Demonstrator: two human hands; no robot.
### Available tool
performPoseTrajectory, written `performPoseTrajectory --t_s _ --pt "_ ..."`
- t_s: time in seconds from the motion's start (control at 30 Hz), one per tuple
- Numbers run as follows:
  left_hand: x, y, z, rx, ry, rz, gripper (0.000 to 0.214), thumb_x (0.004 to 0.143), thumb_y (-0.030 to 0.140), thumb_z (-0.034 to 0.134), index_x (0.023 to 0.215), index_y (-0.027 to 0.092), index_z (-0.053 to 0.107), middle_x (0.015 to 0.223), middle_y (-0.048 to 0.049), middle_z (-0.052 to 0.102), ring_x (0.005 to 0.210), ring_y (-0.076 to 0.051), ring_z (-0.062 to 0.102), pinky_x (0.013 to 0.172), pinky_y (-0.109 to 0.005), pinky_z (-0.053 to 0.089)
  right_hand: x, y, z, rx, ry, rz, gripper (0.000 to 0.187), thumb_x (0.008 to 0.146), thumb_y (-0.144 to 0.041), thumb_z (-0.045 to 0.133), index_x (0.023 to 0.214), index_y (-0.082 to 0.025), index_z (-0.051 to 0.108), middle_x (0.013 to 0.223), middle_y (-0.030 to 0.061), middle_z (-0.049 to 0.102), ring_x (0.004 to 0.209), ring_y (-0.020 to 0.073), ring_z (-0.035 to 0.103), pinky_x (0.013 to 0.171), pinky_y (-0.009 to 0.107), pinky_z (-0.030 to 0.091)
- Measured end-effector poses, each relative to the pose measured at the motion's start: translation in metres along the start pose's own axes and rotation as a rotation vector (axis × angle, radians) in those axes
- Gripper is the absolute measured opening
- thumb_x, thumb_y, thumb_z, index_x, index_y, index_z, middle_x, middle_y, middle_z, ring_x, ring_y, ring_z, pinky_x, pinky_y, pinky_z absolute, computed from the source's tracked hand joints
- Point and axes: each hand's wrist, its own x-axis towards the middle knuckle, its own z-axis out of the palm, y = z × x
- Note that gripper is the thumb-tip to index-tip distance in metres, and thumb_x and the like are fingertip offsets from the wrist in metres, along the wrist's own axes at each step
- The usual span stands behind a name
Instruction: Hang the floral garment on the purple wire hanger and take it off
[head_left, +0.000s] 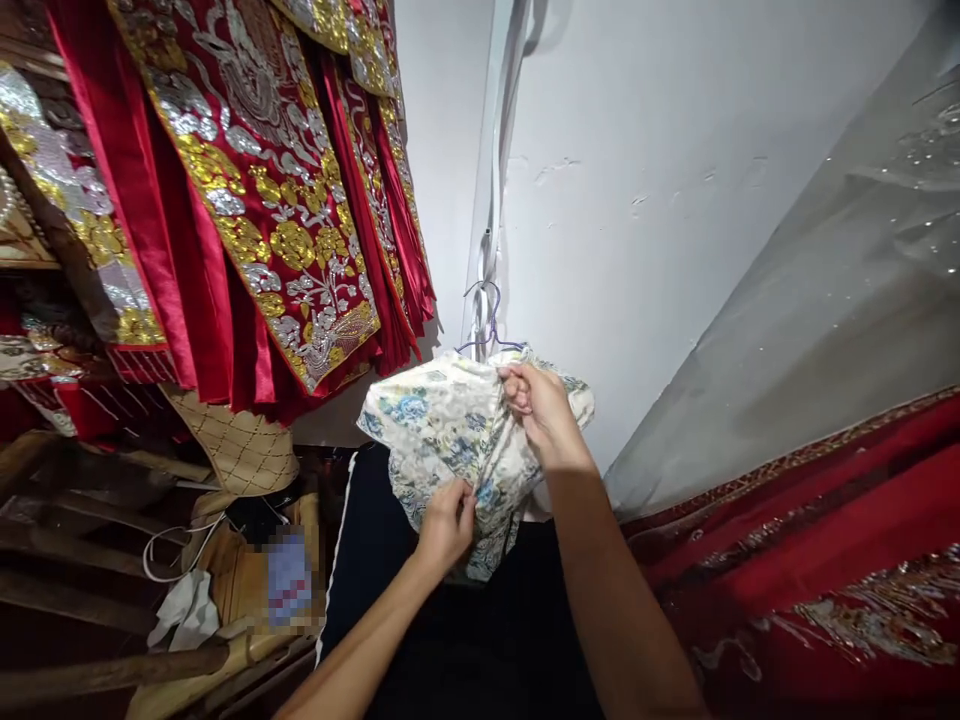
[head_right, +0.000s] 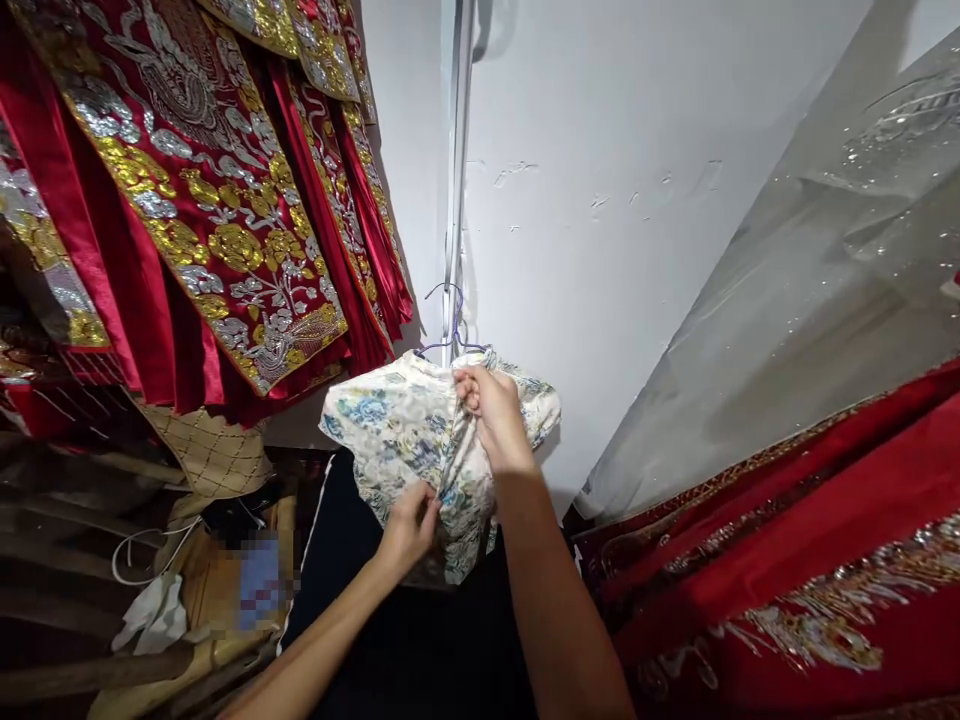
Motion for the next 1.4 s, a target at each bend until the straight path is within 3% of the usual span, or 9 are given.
performPoseTrajectory --t_s 0.17,0.33,0.63,0.8,0.93,1.0,1.13,1.27,1.4 --pt "0.031 -0.002 -0.032 -0.096 0.021 -0.018 0.013 0.092 0.029 0.055 0.099 0.020 0.060 0.087 -0.0039 0.061 0.080 -0.018 0.059 0.077 -0.029 0.046 -0.017 0.011 0.019 -0.112 -0.114 -0.044 0.019 0.078 -0.033 0.059 0.073 -0.015 0.064 0.049 -0.0011 0.057 0.040 0.0063 0.040 0.039 0.018 0.026" --pt "0.080 0.053 -0.071 -0.270 0.271 0.121 0.043 0.094 0.029 0.056 0.136 0.023 0.047 0.109 -0.0076 0.061 0.095 -0.017 0.061 0.091 -0.032 0.046 -0.036 0.028 0.020 -0.211 -0.091 -0.069 0.020 0.079 -0.031 0.053 0.067 -0.017 0.060 0.045 -0.0008 0.055 0.040 0.0079 0.039 0.040 0.020 0.028" --pt "0.123 0.104 -0.097 0.046 0.083 0.450 0.016 0.098 0.024 0.050 0.096 0.018 0.064 0.092 -0.0049 0.067 0.088 -0.017 0.062 0.084 -0.030 0.046 -0.029 0.025 0.009 -0.328 -0.118 -0.151 0.020 0.079 -0.030 0.054 0.065 -0.017 0.061 0.044 -0.0025 0.051 0.042 0.0095 0.041 0.045 0.023 0.030" --pt "0.133 0.093 -0.118 -0.124 0.518 0.319 0.011 0.094 0.027 0.059 0.094 0.017 0.065 0.092 -0.0030 0.065 0.090 -0.015 0.060 0.086 -0.026 0.045 -0.024 0.072 -0.011 -0.375 -0.061 -0.063 0.022 0.076 -0.032 0.056 0.059 -0.018 0.059 0.043 -0.0046 0.042 0.042 0.0095 0.035 0.044 0.024 0.024" --pt "0.132 0.037 -0.143 -0.761 0.814 -0.116 0.010 0.094 0.025 0.058 0.093 0.017 0.063 0.087 -0.0006 0.063 0.084 -0.010 0.061 0.082 -0.020 0.047 -0.051 0.097 -0.018 -0.359 -0.163 -0.022 0.024 0.076 -0.030 0.053 0.055 -0.018 0.058 0.044 -0.0036 0.042 0.044 0.0101 0.036 0.044 0.025 0.024" --pt "0.118 0.004 -0.139 -1.027 0.751 -0.408 0.015 0.098 0.023 0.047 0.091 0.017 0.060 0.083 -0.0024 0.063 0.081 -0.011 0.064 0.081 -0.023 0.051 -0.067 0.103 -0.015 -0.355 -0.246 -0.012 0.024 0.077 -0.028 0.053 0.056 -0.019 0.059 0.045 -0.0032 0.043 0.045 0.0105 0.037 0.045 0.025 0.025" --pt "0.076 -0.037 -0.092 -1.062 0.583 -0.632 0.020 0.096 0.015 0.040 0.085 0.017 0.057 0.075 -0.0051 0.064 0.074 -0.015 0.067 0.078 -0.031 0.056 -0.084 0.101 -0.012 -0.354 -0.379 0.097 0.025 0.078 -0.024 0.051 0.056 -0.020 0.061 0.043 -0.0032 0.045 0.044 0.0110 0.040 0.046 0.024 0.031" --pt "0.052 -0.043 -0.048 -0.968 0.358 -0.704 0.007 0.083 0.015 0.062 0.076 0.015 0.060 0.068 -0.0037 0.063 0.069 -0.016 0.066 0.075 -0.031 0.055 -0.082 0.085 -0.037 -0.429 -0.484 0.169 0.028 0.080 -0.022 0.049 0.056 -0.019 0.064 0.043 -0.0025 0.050 0.043 0.0109 0.043 0.049 0.024 0.035" --pt "0.048 -0.029 -0.045 -0.837 0.135 -0.616 0.014 0.068 0.016 0.077 0.069 0.014 0.063 0.062 -0.0005 0.061 0.066 -0.017 0.060 0.069 -0.029 0.051 -0.082 0.076 -0.068 -0.524 -0.617 0.306 0.030 0.082 -0.024 0.050 0.058 -0.018 0.068 0.041 -0.0008 0.053 0.040 0.0113 0.041 0.048 0.025 0.034"
